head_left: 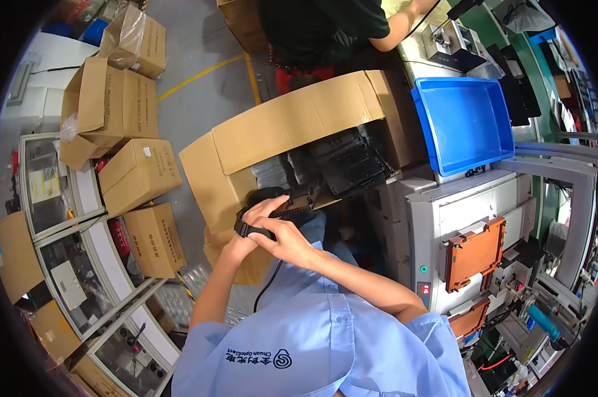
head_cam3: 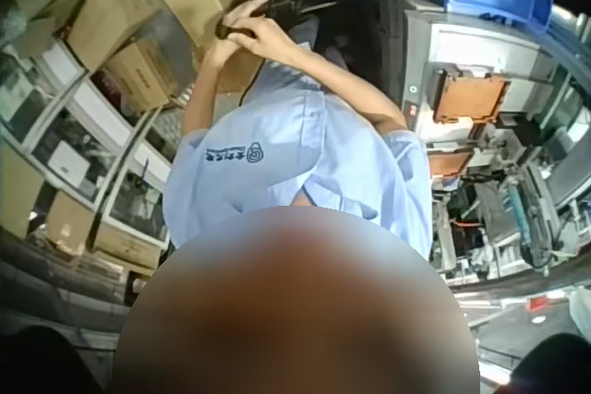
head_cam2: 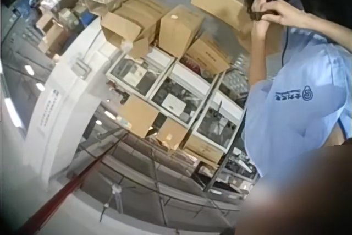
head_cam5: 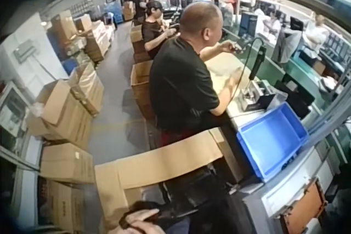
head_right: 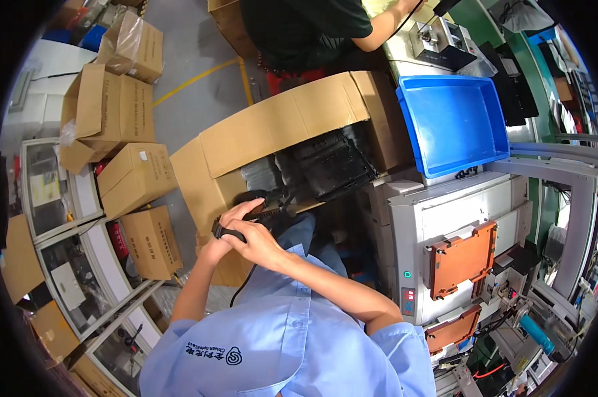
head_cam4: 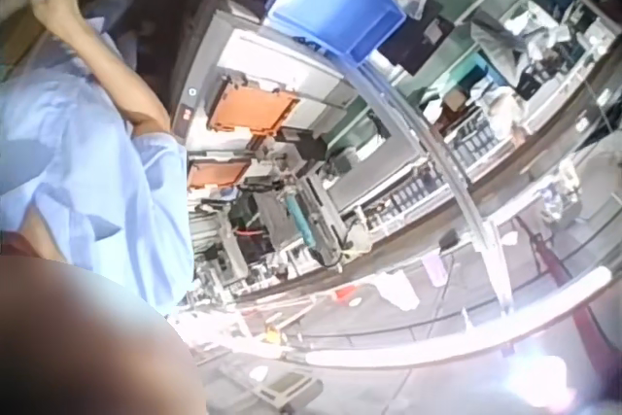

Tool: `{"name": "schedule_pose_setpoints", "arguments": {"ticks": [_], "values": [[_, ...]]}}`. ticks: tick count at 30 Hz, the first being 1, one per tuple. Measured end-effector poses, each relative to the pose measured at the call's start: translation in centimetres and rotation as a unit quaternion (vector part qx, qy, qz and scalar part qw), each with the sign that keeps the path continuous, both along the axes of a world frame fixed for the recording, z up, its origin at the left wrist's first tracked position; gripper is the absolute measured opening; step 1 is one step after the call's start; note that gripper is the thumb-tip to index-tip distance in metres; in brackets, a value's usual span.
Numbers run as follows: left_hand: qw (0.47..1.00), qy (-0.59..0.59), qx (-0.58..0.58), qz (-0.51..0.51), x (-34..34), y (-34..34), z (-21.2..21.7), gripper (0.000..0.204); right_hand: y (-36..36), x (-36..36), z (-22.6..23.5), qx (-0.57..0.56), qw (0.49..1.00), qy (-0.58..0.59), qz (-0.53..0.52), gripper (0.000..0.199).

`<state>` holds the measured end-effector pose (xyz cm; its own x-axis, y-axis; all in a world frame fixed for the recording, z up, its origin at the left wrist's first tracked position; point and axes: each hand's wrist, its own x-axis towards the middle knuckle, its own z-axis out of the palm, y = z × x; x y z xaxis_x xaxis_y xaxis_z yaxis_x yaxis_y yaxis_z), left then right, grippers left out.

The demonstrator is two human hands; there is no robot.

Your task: Operating an industrial processing machine to handle, check, and sort electronic heatsink components on a manufacturing assembly line.

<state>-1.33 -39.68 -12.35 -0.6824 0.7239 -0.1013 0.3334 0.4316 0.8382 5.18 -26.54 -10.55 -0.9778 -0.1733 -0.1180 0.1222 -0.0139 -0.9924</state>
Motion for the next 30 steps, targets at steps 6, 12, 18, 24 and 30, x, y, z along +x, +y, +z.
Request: {"name": "schedule_pose_setpoints", "arguments": {"ticks": [6,12,18,24,30], "values": [[0.992,-0.056,-0.086,0.075,3.8,-4.6,0.2,0.034,-1.3,-1.0,0.5,-0.026,1.000,-0.007,-0.008,0.023],[0.898,-0.188,-0.394,0.058,3.3,-7.9,4.3,0.029,-3.8,-3.1,-3.5,0.027,0.999,-0.019,0.023,0.023],[0.839,-0.271,-0.458,0.114,5.3,-18.3,-0.1,0.047,-6.9,-4.7,-8.2,0.080,0.995,0.016,0.051,0.021],[0.788,-0.353,-0.059,0.500,0.0,-15.9,-2.7,0.046,-7.3,-2.2,-15.8,0.228,0.963,-0.010,0.146,0.021],[0.729,-0.556,0.154,0.368,-6.8,-8.8,-9.3,0.041,-7.2,5.1,-18.5,0.153,0.978,-0.011,-0.144,0.028]]}}
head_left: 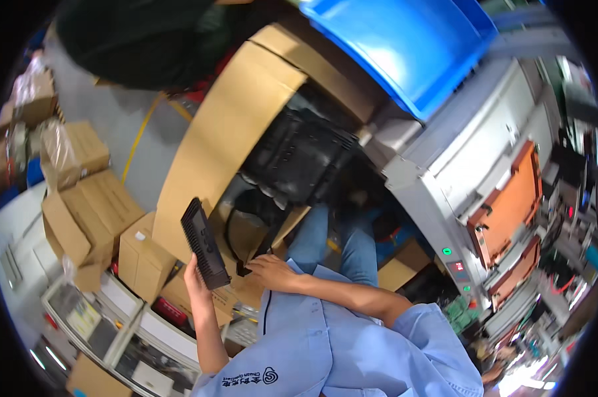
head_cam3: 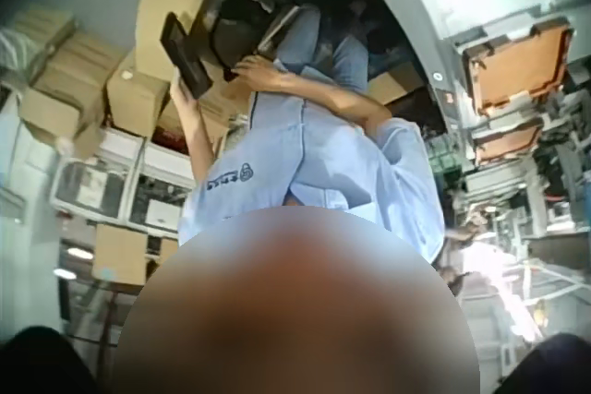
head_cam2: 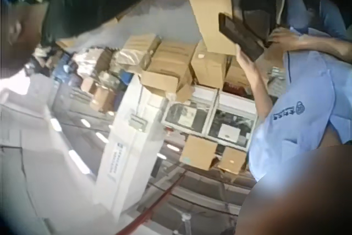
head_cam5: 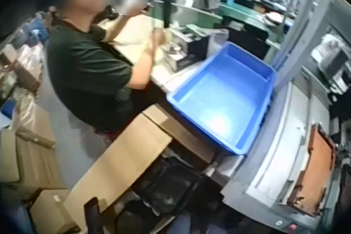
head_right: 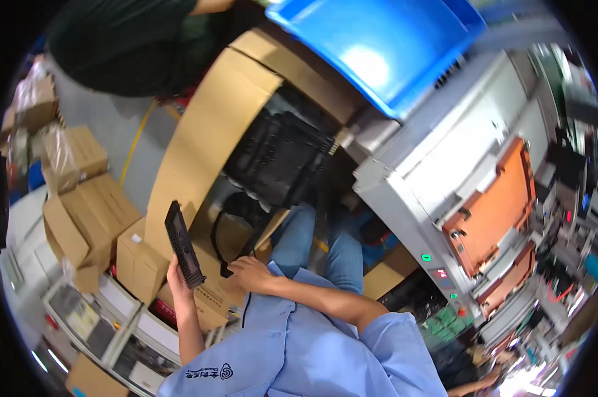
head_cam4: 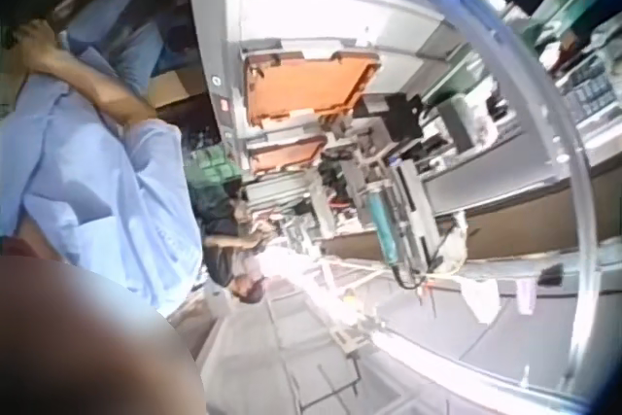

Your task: Operating an industrial processing machine to handle, check, and sort electronic heatsink components on a manufacturing assembly line.

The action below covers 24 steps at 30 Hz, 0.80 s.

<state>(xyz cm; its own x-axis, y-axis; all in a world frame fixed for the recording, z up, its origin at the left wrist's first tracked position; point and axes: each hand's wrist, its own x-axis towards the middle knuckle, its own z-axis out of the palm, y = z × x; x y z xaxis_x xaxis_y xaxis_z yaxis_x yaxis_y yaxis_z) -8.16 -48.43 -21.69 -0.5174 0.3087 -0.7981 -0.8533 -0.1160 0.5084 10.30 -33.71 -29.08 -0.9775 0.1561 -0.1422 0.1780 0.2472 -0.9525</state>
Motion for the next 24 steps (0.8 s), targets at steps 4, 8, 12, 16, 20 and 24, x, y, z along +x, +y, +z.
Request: {"name": "schedule_pose_setpoints", "arguments": {"ticks": [4,8,12,16,20,24], "values": [[0.990,0.006,0.039,-0.135,2.2,9.8,-4.5,0.041,6.7,7.9,-1.5,-0.160,0.958,-0.150,-0.184,0.022],[0.958,-0.100,0.113,-0.246,5.6,15.2,-8.4,0.056,6.2,18.4,-10.0,-0.048,0.895,-0.312,-0.316,0.022],[0.942,-0.160,0.100,-0.279,7.4,16.3,-12.7,0.054,0.7,22.4,-17.1,-0.070,0.837,-0.534,-0.098,0.034],[0.926,-0.148,0.154,-0.311,7.9,16.4,-13.8,0.055,-3.5,21.0,-19.9,-0.171,0.868,-0.466,-0.002,0.047],[0.900,-0.121,0.135,-0.397,8.4,16.3,-14.1,0.059,-8.0,20.0,-22.3,-0.165,0.889,-0.428,-0.004,0.055],[0.865,-0.117,0.102,-0.477,6.2,12.8,-17.0,0.064,-12.1,19.0,-25.0,-0.144,0.910,-0.389,0.002,0.064]]}}
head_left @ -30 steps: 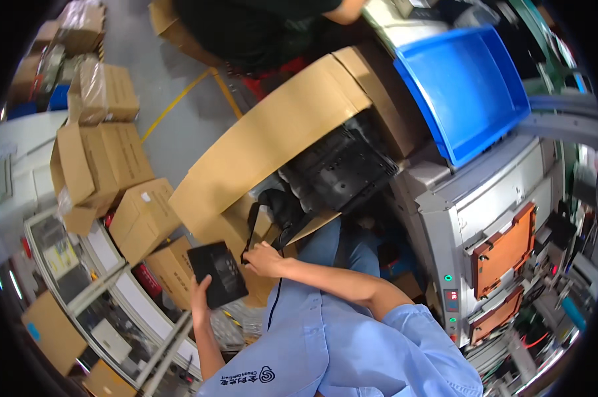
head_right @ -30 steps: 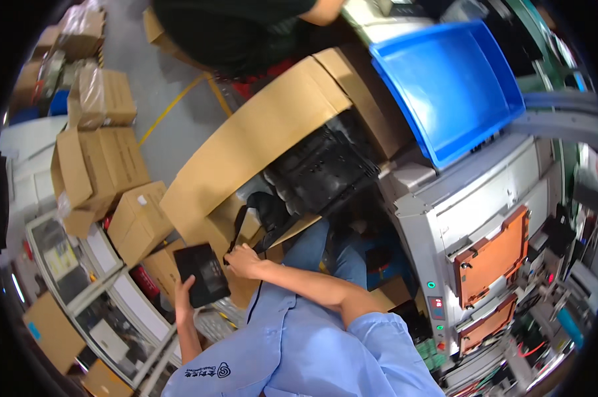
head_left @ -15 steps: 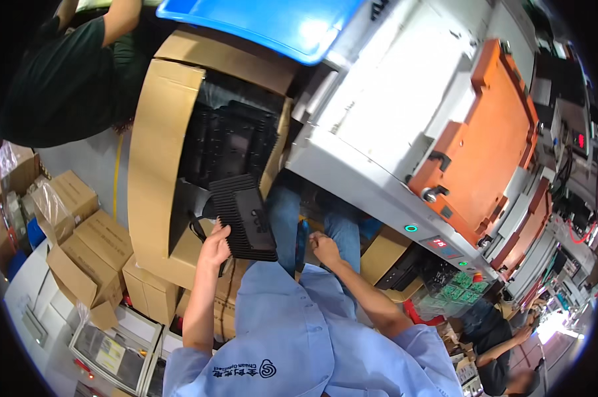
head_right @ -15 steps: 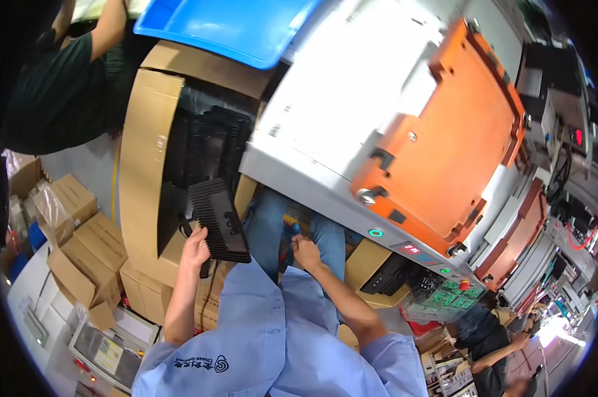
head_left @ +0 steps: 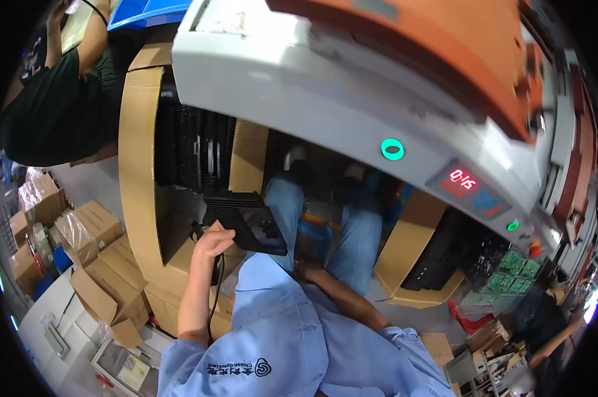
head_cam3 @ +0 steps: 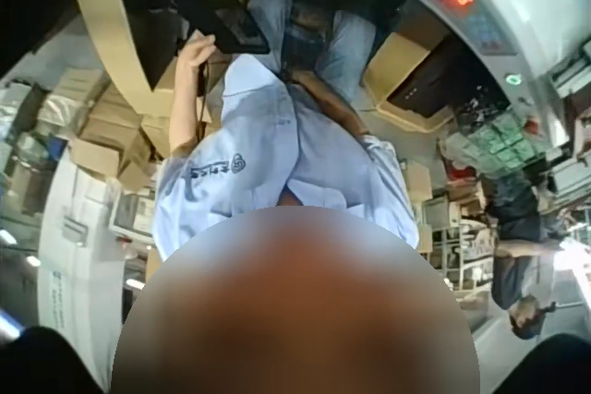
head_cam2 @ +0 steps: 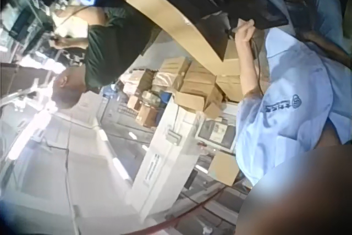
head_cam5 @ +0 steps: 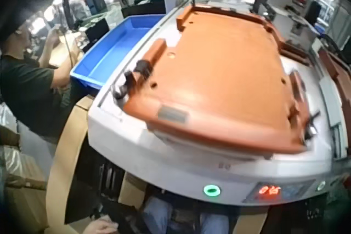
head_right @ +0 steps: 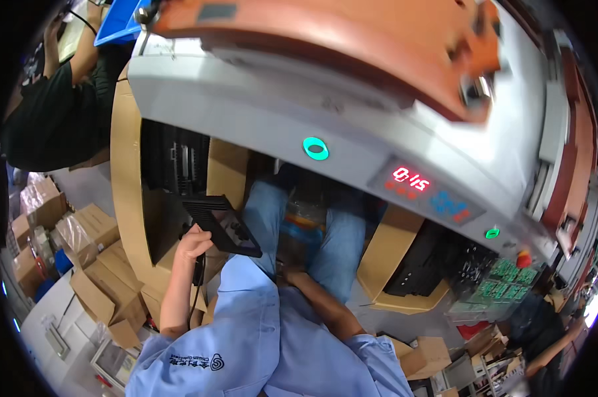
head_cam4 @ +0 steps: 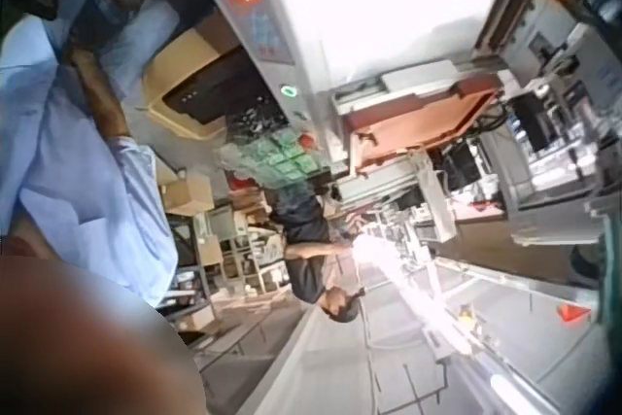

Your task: Operating an industrial processing machine to handle, check, and sort electronic heatsink components on a manufacturing assembly line.

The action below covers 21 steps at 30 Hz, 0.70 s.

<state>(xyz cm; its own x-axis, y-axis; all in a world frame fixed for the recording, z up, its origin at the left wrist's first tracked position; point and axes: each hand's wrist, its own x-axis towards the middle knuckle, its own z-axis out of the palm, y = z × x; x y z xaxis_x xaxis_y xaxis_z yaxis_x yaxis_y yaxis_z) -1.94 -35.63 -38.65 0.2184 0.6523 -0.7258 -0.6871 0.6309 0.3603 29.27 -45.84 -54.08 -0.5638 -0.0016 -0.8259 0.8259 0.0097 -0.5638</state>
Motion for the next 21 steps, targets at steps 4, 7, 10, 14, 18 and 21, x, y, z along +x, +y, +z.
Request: {"name": "schedule_pose_setpoints", "arguments": {"ticks": [4,7,10,14,18,21], "values": [[0.996,0.019,0.040,-0.078,0.1,1.1,-0.9,0.069,-3.4,0.5,-7.2,-0.080,0.993,0.048,-0.068,0.089],[0.987,0.003,0.089,-0.133,1.4,3.5,-2.2,0.072,-2.8,1.8,-14.0,-0.188,0.958,0.181,0.122,0.073],[0.979,0.079,0.130,-0.139,0.0,1.2,0.4,0.072,1.2,-1.5,-8.2,-0.195,0.978,0.058,0.044,0.060],[0.962,0.074,0.189,-0.181,2.8,3.3,0.4,0.061,-0.8,-0.5,-12.7,-0.182,0.979,0.089,0.002,0.091],[0.953,0.105,0.174,-0.225,3.3,4.2,1.5,0.067,0.4,-1.3,-12.6,-0.190,0.979,0.056,0.039,0.090],[0.954,0.124,0.172,-0.214,4.2,4.8,2.3,0.065,0.7,-1.3,-10.2,-0.243,0.968,0.068,0.014,0.082]]}}
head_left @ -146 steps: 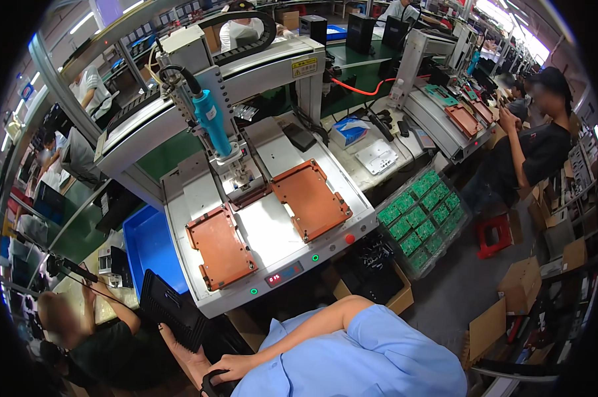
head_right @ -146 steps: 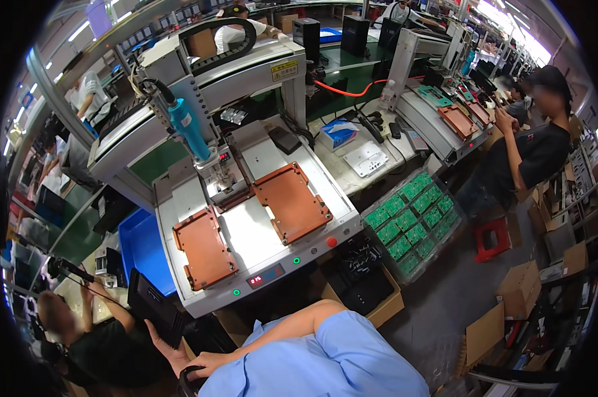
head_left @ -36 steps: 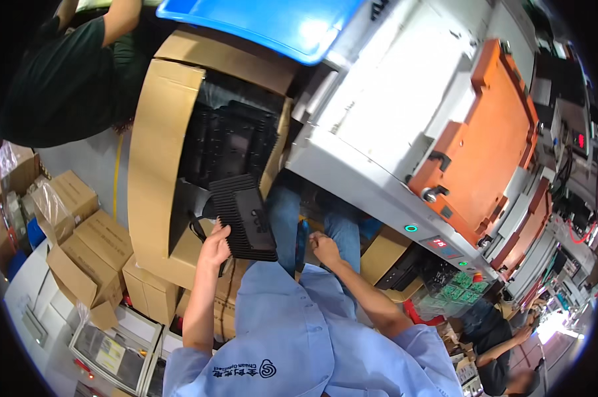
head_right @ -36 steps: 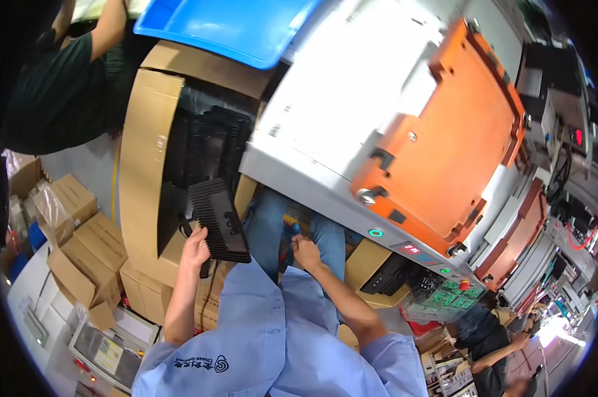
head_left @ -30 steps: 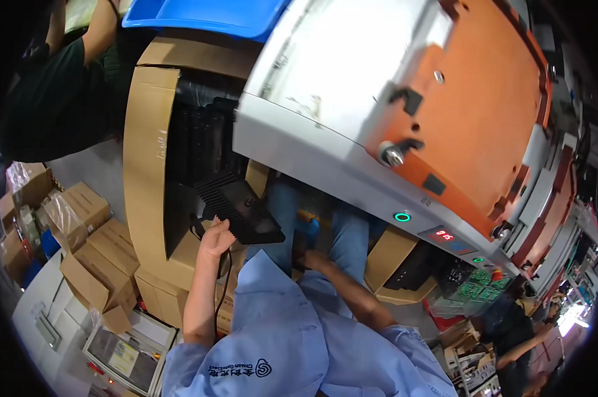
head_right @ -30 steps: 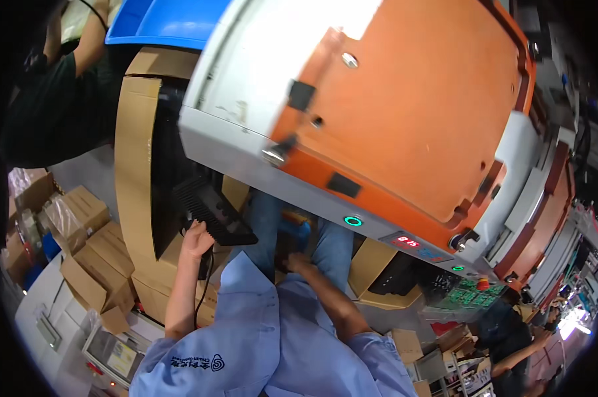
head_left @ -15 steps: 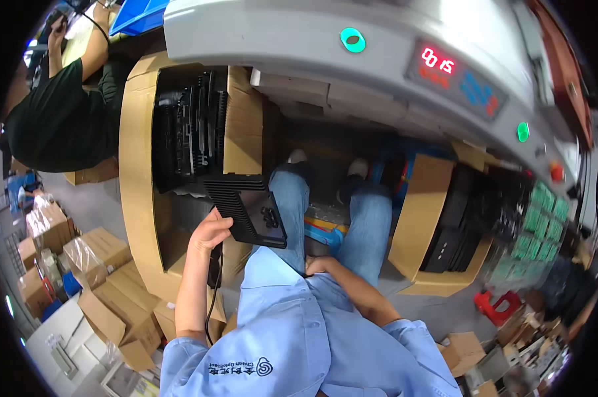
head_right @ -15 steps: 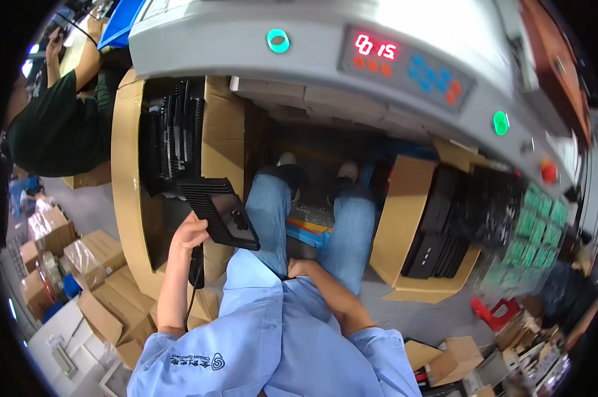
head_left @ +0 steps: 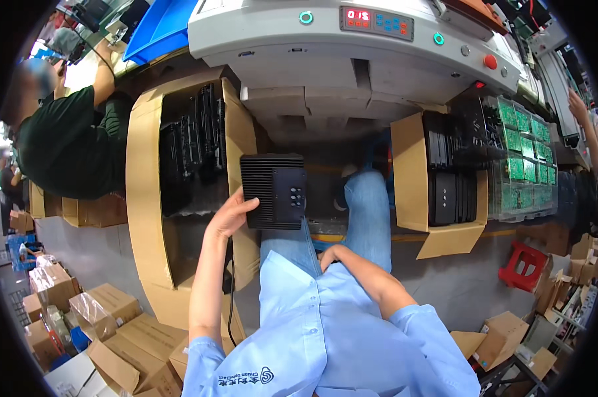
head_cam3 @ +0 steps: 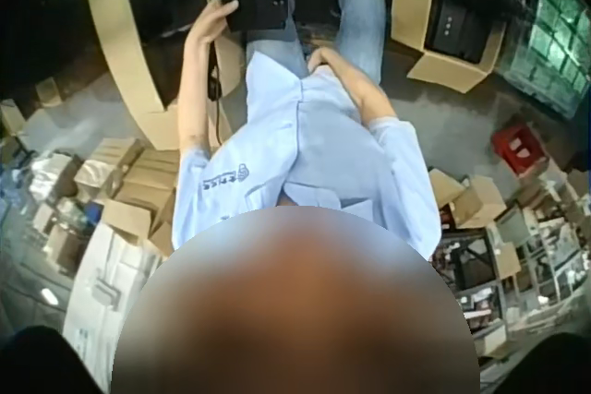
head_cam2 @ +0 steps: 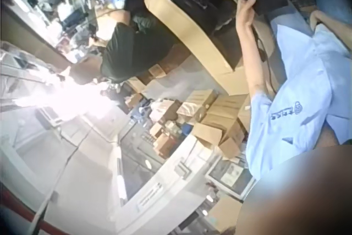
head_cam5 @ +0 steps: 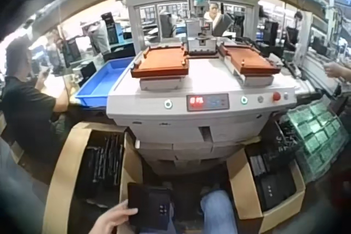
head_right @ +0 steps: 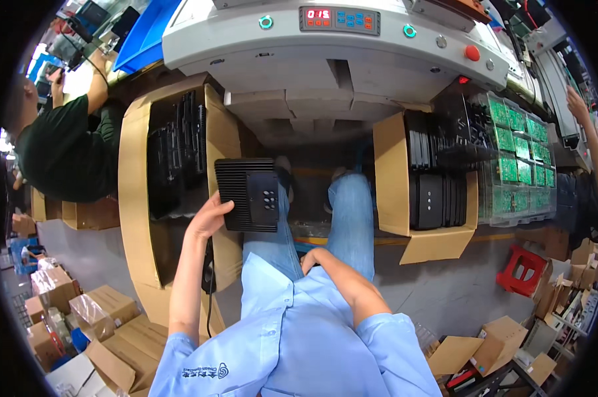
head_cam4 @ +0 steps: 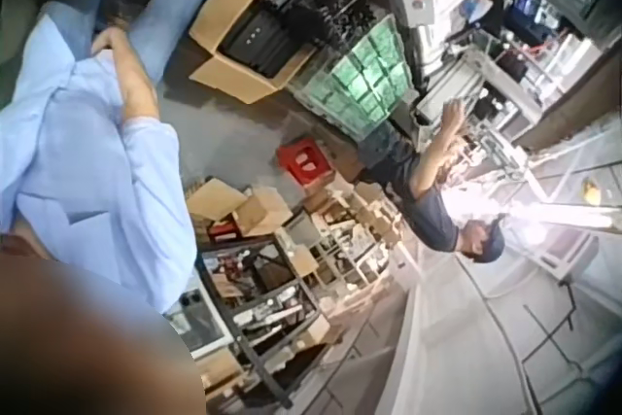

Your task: Operating an industrial processing machine to handle, check, and sort electronic heatsink components on a manufacturing assembly line.

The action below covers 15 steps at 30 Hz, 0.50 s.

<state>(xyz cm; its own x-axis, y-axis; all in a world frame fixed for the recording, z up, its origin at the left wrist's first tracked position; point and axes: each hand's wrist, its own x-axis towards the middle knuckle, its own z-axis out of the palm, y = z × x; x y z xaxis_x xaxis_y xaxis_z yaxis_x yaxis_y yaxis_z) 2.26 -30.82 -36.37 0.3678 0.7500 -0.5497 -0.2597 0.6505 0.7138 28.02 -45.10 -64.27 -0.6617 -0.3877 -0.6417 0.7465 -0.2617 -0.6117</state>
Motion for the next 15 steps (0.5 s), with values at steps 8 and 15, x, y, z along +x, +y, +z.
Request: {"name": "schedule_pose_setpoints", "arguments": {"ticks": [8,15], "values": [[0.986,-0.041,-0.104,-0.124,0.6,2.0,-0.5,0.069,1.1,7.3,-2.2,0.118,0.991,0.068,-0.009,0.041],[0.958,-0.070,-0.264,-0.090,2.3,4.6,-0.8,0.066,3.5,3.5,-4.6,0.042,0.997,0.057,-0.043,0.040]]}}
